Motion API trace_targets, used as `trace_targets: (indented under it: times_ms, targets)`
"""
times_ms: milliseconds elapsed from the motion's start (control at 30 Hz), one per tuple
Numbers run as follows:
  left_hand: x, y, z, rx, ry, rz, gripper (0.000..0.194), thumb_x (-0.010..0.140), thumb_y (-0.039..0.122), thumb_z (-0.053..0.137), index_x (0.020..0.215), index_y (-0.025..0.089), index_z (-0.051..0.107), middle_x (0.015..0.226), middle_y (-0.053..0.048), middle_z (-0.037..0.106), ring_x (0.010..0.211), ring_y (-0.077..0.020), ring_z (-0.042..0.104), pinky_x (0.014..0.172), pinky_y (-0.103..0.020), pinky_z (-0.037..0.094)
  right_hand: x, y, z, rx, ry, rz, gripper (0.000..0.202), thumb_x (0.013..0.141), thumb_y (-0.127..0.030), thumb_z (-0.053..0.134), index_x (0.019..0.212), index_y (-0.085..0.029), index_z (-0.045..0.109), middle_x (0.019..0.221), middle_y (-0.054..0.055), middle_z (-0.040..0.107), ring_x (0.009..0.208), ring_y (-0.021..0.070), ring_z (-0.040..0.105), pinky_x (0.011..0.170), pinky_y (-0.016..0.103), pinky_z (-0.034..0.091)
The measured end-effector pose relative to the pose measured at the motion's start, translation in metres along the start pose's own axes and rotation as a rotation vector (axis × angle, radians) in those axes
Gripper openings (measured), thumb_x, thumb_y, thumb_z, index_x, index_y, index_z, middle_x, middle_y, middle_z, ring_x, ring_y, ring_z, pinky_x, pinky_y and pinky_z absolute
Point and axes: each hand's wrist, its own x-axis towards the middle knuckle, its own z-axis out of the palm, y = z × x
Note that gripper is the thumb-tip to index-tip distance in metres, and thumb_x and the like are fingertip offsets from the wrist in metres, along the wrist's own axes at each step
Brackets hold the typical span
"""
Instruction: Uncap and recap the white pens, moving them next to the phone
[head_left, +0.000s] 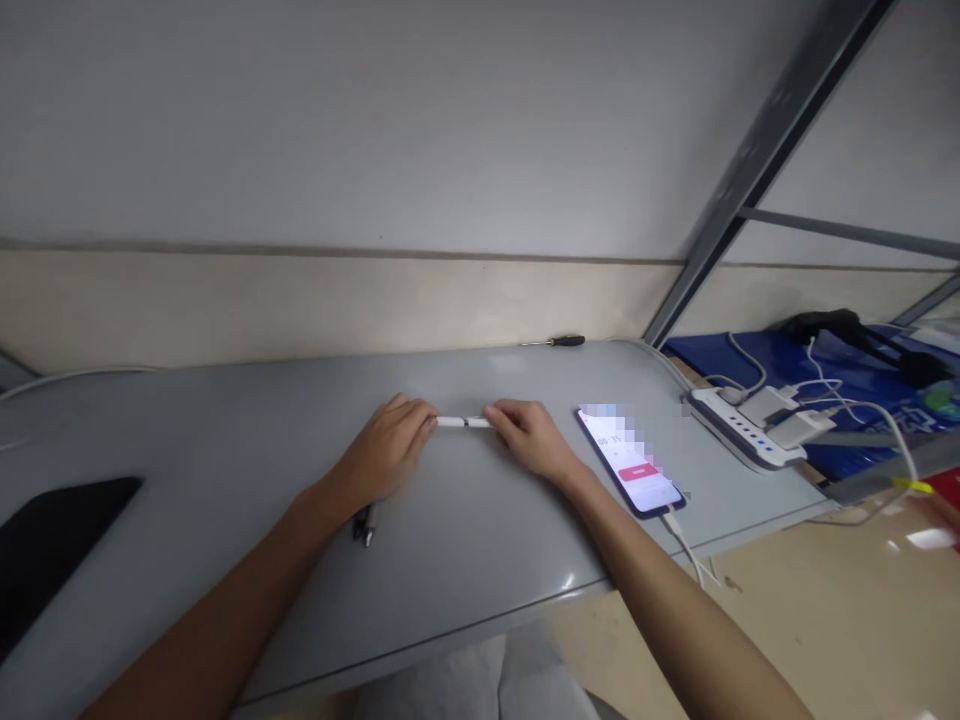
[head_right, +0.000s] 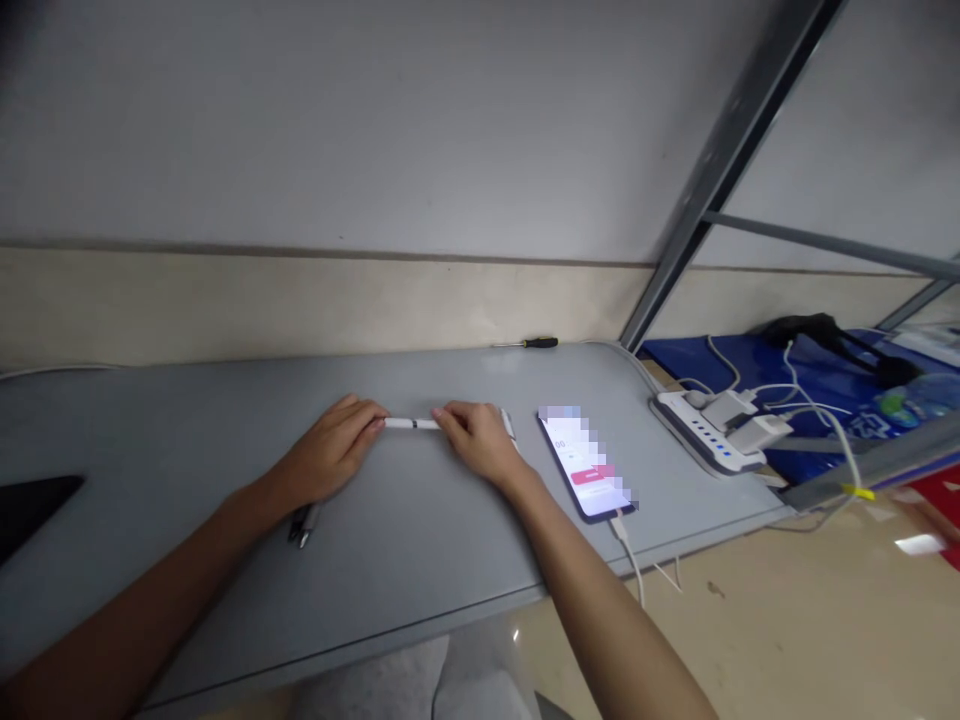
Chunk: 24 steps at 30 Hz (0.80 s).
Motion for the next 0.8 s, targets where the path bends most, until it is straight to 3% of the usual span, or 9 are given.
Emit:
trace_targets:
  times_ms: [100,200,367,467,633,700,800]
  targets:
    - [-0.001,-0.004,0.001,0.018,0.006,-0.005,0.031,0.099,0.032,0.03,0.087,0.02,0.055,0.079,-0.004,0.058,0.08,-0.0217,0.051,0.074,-0.036,0.042,-0.001,0.0,0.001,0.029,0.025,-0.078,0.033,0.086,-0.041,0.064,0.112,-0.021,0.066,0.076,-0.001,0.062,0.063,0.0122,0.05,0.06,0.023,0.037]
    - [-0.001,-0.009,0.002,0.046,0.0,-0.011,0.029,0.097,0.026,0.031,0.079,0.02,0.053,0.074,-0.004,0.055,0.075,-0.0213,0.05,0.07,-0.035,0.041,-0.002,-0.003,0.002,-0.056,0.001,-0.125,0.022,0.091,-0.037,0.058,0.098,-0.02,0.071,0.076,0.001,0.066,0.065,0.0124,0.052,0.063,0.024,0.036]
    - [-0.001,-0.009,0.002,0.13,0.045,0.011,0.024,0.087,0.011,0.033,0.074,0.02,0.052,0.07,-0.004,0.057,0.074,-0.0218,0.049,0.069,-0.035,0.039,-0.003,-0.01,0.004,-0.082,-0.074,-0.062,0.031,0.094,-0.037,0.052,0.081,-0.016,0.07,0.06,-0.001,0.055,0.055,0.0104,0.043,0.057,0.025,0.029]
    - [0.0,-0.002,-0.001,0.055,0.06,0.019,0.027,0.094,0.02,0.032,0.08,0.019,0.055,0.075,-0.004,0.06,0.077,-0.0207,0.051,0.073,-0.035,0.041,0.0,-0.011,0.003,0.174,-0.018,0.039,0.032,0.089,-0.044,0.058,0.075,-0.016,0.067,0.059,-0.002,0.052,0.055,0.0102,0.042,0.055,0.024,0.029]
    - [0.0,0.007,-0.004,-0.049,0.046,0.008,0.029,0.099,0.031,0.033,0.104,0.019,0.059,0.095,-0.004,0.065,0.092,-0.0196,0.056,0.086,-0.036,0.041,0.008,-0.006,-0.01,0.973,0.196,0.185,0.028,0.084,-0.046,0.063,0.086,-0.019,0.062,0.079,0.001,0.06,0.069,0.0119,0.054,0.061,0.023,0.042]
    - [0.0,0.006,-0.004,-0.011,0.054,-0.024,0.031,0.099,0.032,0.032,0.101,0.018,0.06,0.094,-0.004,0.066,0.091,-0.0199,0.056,0.085,-0.036,0.041,0.01,-0.003,-0.016,1.169,0.252,0.27,0.027,0.085,-0.046,0.061,0.09,-0.02,0.06,0.062,-0.005,0.047,0.053,0.0083,0.043,0.048,0.02,0.034]
    - [0.001,0.001,-0.003,0.071,0.065,-0.071,0.033,0.099,0.033,0.033,0.092,0.018,0.061,0.088,-0.004,0.065,0.087,-0.0201,0.055,0.083,-0.036,0.042,0.011,0.0,-0.021,1.271,0.278,0.32,0.025,0.089,-0.041,0.059,0.108,-0.027,0.054,0.054,-0.01,0.031,0.042,0.0076,0.027,0.039,0.018,0.019]
